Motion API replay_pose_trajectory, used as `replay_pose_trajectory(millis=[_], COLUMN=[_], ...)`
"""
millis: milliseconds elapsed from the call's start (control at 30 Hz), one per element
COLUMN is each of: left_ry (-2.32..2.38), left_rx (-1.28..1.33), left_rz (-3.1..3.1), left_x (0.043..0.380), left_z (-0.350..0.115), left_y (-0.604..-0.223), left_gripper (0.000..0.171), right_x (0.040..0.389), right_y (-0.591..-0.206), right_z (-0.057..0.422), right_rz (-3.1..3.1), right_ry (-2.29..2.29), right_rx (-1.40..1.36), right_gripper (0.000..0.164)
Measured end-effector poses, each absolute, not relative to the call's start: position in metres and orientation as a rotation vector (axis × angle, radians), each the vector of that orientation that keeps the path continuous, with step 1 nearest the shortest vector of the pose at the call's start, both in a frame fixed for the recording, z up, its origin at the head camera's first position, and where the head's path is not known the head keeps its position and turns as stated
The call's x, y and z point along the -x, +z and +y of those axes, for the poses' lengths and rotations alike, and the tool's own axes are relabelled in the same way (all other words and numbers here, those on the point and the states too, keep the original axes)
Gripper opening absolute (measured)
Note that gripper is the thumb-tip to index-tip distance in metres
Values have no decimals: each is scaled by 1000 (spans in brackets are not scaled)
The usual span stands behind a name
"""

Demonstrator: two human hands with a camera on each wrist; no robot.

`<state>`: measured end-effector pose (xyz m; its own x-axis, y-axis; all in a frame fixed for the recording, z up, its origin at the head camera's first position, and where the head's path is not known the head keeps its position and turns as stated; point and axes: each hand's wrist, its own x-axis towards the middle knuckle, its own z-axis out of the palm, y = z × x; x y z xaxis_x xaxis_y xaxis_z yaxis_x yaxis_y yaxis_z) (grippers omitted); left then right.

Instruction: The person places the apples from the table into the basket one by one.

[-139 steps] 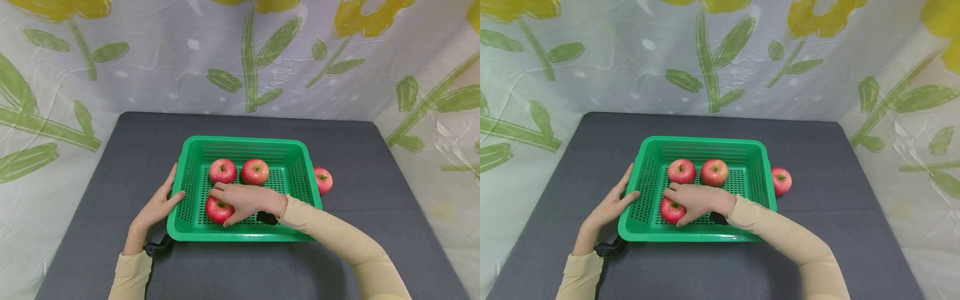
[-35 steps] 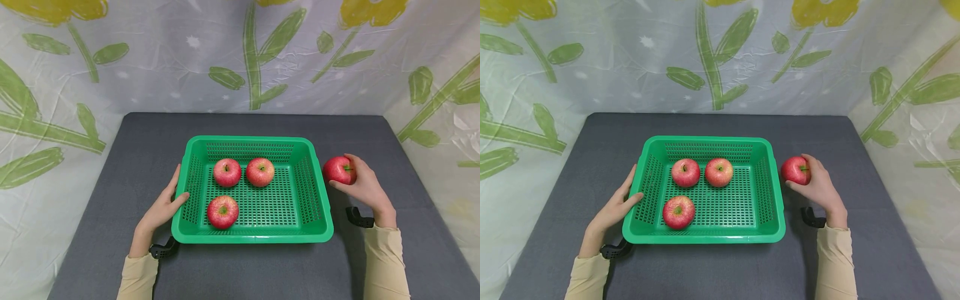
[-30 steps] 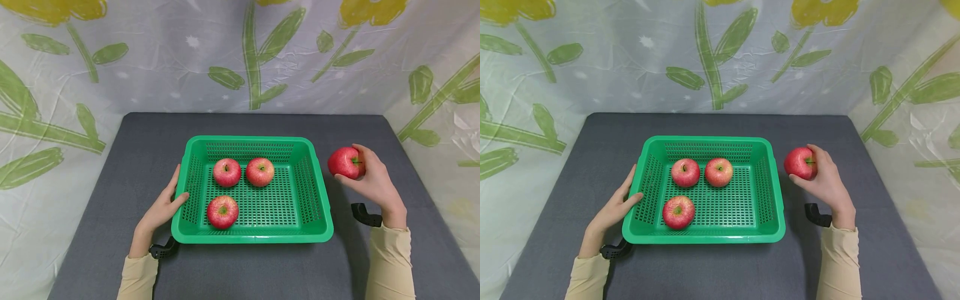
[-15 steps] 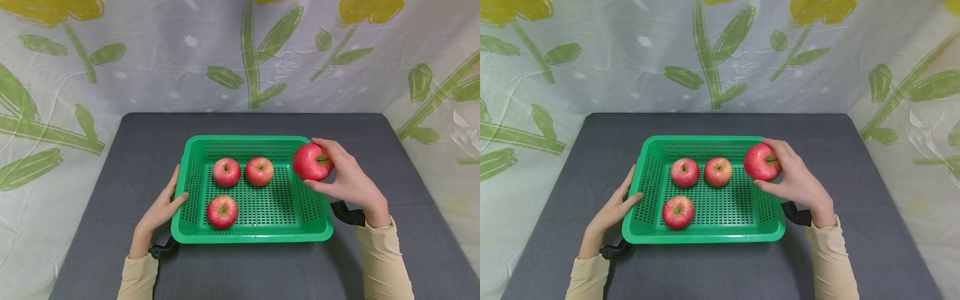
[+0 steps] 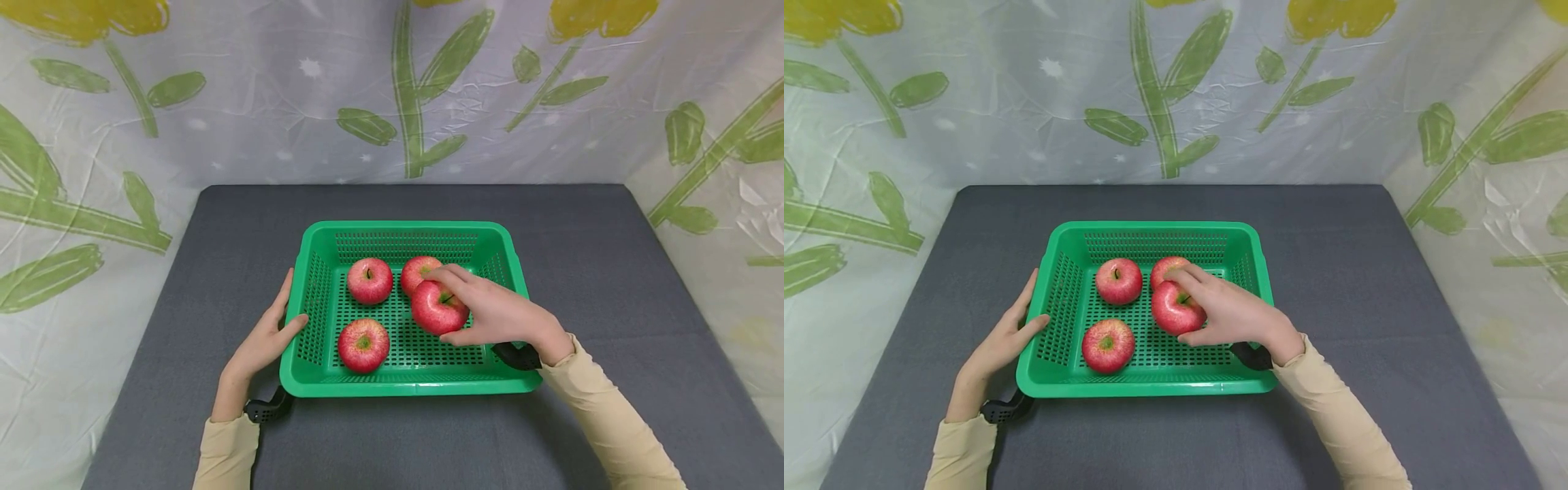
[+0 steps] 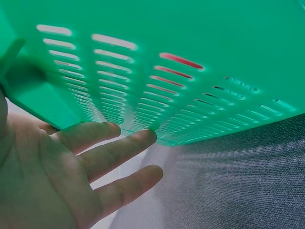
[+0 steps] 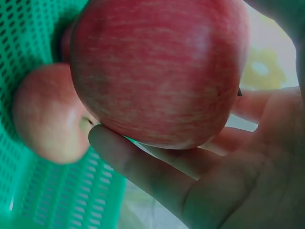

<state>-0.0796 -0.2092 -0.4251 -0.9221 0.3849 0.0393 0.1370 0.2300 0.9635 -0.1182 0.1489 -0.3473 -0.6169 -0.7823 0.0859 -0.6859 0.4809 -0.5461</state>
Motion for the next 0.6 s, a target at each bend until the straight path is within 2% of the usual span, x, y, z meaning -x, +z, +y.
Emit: replay_pose_trajectory(millis=[367,600], left_ry=[1760,1770], left_rx=[-504,-534], left_rz=[2284,2279], left_x=[80,81], left_z=[-211,-211], left_y=[-428,-428], left_gripper=[73,71], right_x=[119,120], right_y=[-366,-375], right_z=[127,122], right_rz=[2415,2389], right_ry=[-695,-593], right_rx=[1362,1314], right_gripper=[70,68])
